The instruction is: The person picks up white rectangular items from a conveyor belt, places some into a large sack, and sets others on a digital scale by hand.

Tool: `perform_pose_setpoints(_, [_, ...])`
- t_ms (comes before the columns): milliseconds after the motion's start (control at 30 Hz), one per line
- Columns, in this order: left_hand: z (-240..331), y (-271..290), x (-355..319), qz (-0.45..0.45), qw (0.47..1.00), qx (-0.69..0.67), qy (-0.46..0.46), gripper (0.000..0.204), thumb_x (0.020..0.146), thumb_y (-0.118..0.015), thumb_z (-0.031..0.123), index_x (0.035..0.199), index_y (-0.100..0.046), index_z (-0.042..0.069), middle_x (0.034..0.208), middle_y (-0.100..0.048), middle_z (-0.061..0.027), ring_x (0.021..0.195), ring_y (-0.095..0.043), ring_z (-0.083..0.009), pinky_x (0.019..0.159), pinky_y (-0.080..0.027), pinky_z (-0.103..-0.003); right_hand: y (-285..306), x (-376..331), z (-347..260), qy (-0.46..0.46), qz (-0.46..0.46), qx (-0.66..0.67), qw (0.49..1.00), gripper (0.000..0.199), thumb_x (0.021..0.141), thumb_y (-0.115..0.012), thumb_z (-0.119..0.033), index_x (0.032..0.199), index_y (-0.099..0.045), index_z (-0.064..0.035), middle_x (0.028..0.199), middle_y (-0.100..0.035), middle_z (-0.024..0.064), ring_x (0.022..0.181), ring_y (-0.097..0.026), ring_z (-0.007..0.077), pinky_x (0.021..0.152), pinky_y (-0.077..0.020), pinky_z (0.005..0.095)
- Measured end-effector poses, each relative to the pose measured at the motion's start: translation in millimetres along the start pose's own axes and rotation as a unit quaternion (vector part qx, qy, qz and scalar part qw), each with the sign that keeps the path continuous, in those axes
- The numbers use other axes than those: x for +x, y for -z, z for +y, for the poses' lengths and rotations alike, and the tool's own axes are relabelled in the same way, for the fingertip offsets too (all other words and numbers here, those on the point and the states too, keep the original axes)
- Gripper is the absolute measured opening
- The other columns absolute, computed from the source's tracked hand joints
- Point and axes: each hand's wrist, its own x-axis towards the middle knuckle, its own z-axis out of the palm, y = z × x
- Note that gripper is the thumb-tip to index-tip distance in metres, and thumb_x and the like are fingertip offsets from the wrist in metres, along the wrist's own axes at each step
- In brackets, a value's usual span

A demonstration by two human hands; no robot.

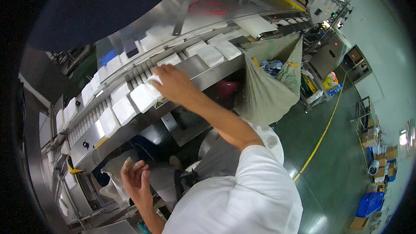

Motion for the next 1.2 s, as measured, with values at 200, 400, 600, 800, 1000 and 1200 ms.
perform_pose_setpoints(200, [0.2, -3.8, -12.8, -0.007, 1.000, 0.027, 0.006, 0.064, 0.094, -0.078, 0.009, 0.149, -0.045, 0.002, 0.126, -0.066, -0.0167, 0.114, -0.067, -0.0239, 0.102, -0.053, -0.035, 13.1, -60.4, -0.5, 0.094, -0.005, -0.002, 0.996, 0.043, 0.090, -0.078, -0.024, 0.122, -0.059, -0.0015, 0.119, -0.063, 0.0162, 0.112, -0.059, 0.0364, 0.100, -0.0514, 0.0451])
perform_pose_setpoints(400, [4.5, -11.7, -16.1, -0.031, 0.998, 0.044, 0.013, 0.065, 0.094, -0.077, 0.009, 0.150, -0.045, 0.000, 0.124, -0.066, -0.0173, 0.112, -0.067, -0.0236, 0.103, -0.051, -0.035, 24.3, -67.8, -1.2, 0.092, 0.001, -0.018, 0.996, 0.049, 0.086, -0.082, -0.026, 0.121, -0.059, 0.0002, 0.126, -0.058, 0.0139, 0.116, -0.053, 0.0335, 0.103, -0.0494, 0.0437])
perform_pose_setpoints(600, [4.7, -7.2, -24.3, -0.016, 0.996, 0.085, 0.010, 0.063, 0.094, -0.076, 0.008, 0.149, -0.046, 0.003, 0.124, -0.068, -0.0164, 0.111, -0.068, -0.0227, 0.099, -0.053, -0.034, 22.7, -69.1, -10.8, 0.097, 0.026, -0.012, 0.995, 0.047, 0.086, -0.081, -0.025, 0.120, -0.060, -0.0009, 0.128, -0.058, 0.0132, 0.119, -0.053, 0.0339, 0.105, -0.0487, 0.0429])
perform_pose_setpoints(800, [13.5, 12.6, -45.6, -0.005, 0.994, 0.095, 0.049, 0.063, 0.091, -0.079, 0.009, 0.146, -0.048, 0.004, 0.123, -0.069, -0.0161, 0.112, -0.069, -0.0238, 0.099, -0.055, -0.034, 4.5, -89.5, -40.4, 0.152, -0.003, 0.072, 0.986, 0.039, 0.086, -0.081, -0.021, 0.114, -0.063, -0.0031, 0.124, -0.059, 0.0116, 0.118, -0.056, 0.0319, 0.104, -0.0484, 0.0431])
perform_pose_setpoints(1000, [21.5, 39.2, -76.4, 0.035, 0.991, 0.095, 0.089, 0.061, 0.086, -0.076, 0.000, 0.142, -0.052, 0.000, 0.123, -0.070, -0.0166, 0.110, -0.070, -0.0227, 0.097, -0.057, -0.035, -31.8, -109.5, -73.4, 0.242, -0.041, 0.166, 0.955, 0.030, 0.090, -0.079, -0.022, 0.110, -0.065, -0.0049, 0.120, -0.064, 0.0104, 0.108, -0.062, 0.0322, 0.097, -0.0527, 0.0451])
perform_pose_setpoints(1200, [36.1, 71.1, -103.6, 0.050, 0.979, 0.171, 0.096, 0.056, 0.083, -0.077, 0.000, 0.135, -0.057, -0.001, 0.122, -0.071, -0.0156, 0.109, -0.071, -0.0232, 0.097, -0.057, -0.036, -57.2, -112.1, -97.5, 0.282, -0.062, 0.224, 0.931, 0.027, 0.087, -0.081, -0.018, 0.106, -0.066, -0.0055, 0.117, -0.066, 0.0107, 0.106, -0.064, 0.0322, 0.095, -0.0535, 0.0448])
